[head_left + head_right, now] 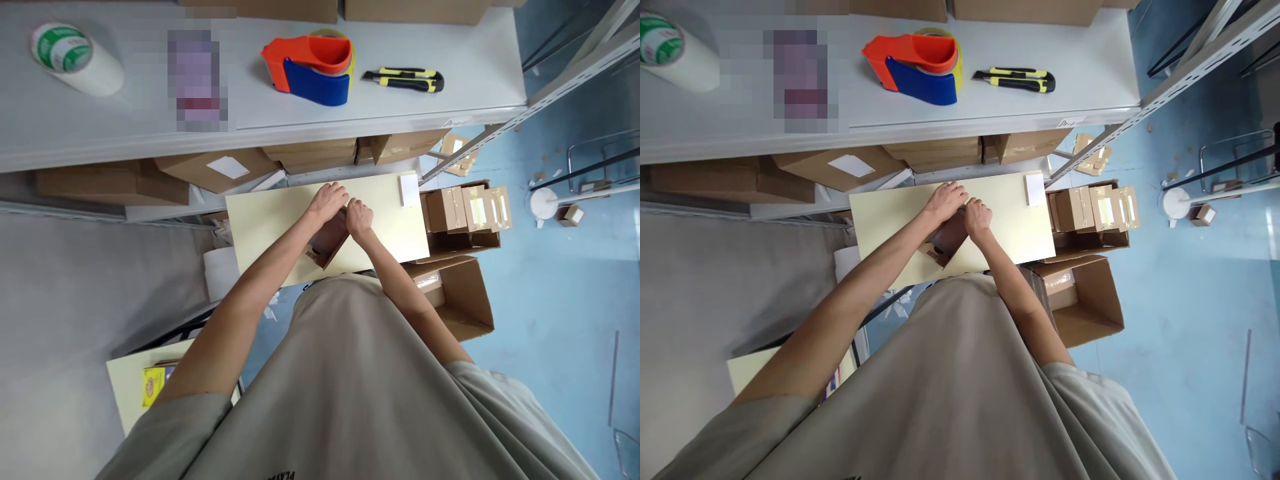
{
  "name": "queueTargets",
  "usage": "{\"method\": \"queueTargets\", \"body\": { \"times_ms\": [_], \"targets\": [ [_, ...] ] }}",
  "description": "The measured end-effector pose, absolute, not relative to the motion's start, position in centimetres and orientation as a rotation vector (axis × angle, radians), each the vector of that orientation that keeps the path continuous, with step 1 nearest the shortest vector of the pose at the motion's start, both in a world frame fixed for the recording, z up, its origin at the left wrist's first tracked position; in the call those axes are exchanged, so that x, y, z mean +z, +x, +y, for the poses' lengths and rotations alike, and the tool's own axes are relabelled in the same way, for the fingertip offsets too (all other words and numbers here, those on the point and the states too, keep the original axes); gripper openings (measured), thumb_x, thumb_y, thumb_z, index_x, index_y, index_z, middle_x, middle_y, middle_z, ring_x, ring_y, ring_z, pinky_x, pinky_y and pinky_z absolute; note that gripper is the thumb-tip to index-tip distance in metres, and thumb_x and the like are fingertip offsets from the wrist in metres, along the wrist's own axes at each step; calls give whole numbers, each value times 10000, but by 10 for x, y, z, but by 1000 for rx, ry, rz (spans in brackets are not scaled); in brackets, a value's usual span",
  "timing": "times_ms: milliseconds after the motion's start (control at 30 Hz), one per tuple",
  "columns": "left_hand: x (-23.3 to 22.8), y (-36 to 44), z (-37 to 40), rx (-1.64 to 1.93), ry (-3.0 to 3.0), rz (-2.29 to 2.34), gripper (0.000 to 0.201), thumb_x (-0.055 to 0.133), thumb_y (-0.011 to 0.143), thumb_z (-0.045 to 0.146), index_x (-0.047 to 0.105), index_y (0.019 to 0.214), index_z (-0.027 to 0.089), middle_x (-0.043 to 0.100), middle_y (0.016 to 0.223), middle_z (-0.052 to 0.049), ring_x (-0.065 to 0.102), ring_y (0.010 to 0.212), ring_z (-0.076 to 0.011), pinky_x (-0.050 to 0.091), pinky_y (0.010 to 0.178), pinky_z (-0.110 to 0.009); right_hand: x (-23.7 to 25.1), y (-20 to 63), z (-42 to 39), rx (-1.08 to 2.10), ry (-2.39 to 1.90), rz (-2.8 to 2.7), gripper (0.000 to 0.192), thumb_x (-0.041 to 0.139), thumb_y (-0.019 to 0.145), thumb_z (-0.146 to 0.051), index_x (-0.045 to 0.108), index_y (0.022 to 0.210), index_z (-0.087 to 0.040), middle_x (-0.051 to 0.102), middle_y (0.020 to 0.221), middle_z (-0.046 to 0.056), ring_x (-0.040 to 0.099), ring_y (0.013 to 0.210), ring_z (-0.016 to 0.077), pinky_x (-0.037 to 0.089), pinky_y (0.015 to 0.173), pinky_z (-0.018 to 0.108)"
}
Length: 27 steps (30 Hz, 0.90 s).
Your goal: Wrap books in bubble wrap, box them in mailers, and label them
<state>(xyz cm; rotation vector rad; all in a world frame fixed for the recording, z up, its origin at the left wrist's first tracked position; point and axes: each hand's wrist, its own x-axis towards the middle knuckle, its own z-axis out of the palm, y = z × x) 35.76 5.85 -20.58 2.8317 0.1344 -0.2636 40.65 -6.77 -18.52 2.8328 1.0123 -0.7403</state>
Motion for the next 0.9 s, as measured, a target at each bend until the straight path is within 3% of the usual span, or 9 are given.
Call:
{"method": "queueTargets", "body": {
  "times_ms": [133,267,433,567,633,733,900],
  "targets": [
    [-207,346,62,-304,2880,71,323,566,1038,80,819,1224,153,751,1358,-232,639,1378,-359,484,1140,-474,-178,412,-71,-965,2755,1112,338,637,1140,-313,695,1410,-118,793,1411,276,787,1328,363,622,1071,421],
    [-207,327,69,-433,2804,-1,286,708,973,91,804,1237,147,776,1325,-218,700,1316,-345,510,1105,-413,-170,424,-91,-1345,2648,1258,420,721,1127,-531,776,1328,-167,831,1391,185,801,1283,314,598,1027,347],
    [-201,318,71,-547,2775,-109,358,793,897,173,819,1253,164,800,1334,-188,737,1303,-336,537,1081,-368,-171,409,-99,-1390,2699,1159,331,807,1068,-440,779,1323,-230,848,1368,95,806,1221,260,589,977,320],
    [-192,329,76,-846,2596,-165,311,856,847,412,899,1105,245,866,1175,-103,793,1138,-312,566,970,-332,-176,385,-91,-1249,2669,990,372,895,986,-430,770,1264,-216,818,1396,130,785,1239,290,589,912,324],
    [-190,334,79,-926,2514,-61,392,838,865,449,901,1200,255,882,1164,-86,807,1075,-299,568,902,-322,-178,381,-89,-1221,2665,974,377,918,974,-420,772,1247,-205,806,1411,139,773,1263,294,582,917,319],
    [-191,336,79,-825,2599,43,524,871,862,406,857,1354,224,855,1341,-122,791,1204,-317,570,935,-322,-176,388,-94,-1315,2654,1034,346,903,1000,-419,787,1242,-200,835,1340,116,787,1224,276,585,920,305],
    [-199,327,64,-678,2814,-141,321,753,950,158,879,1245,161,835,1316,-186,727,1341,-351,563,1043,-387,-177,399,-91,-1283,2705,900,330,859,1025,-261,795,1339,-182,856,1313,129,807,1245,273,616,981,299]
  ]
}}
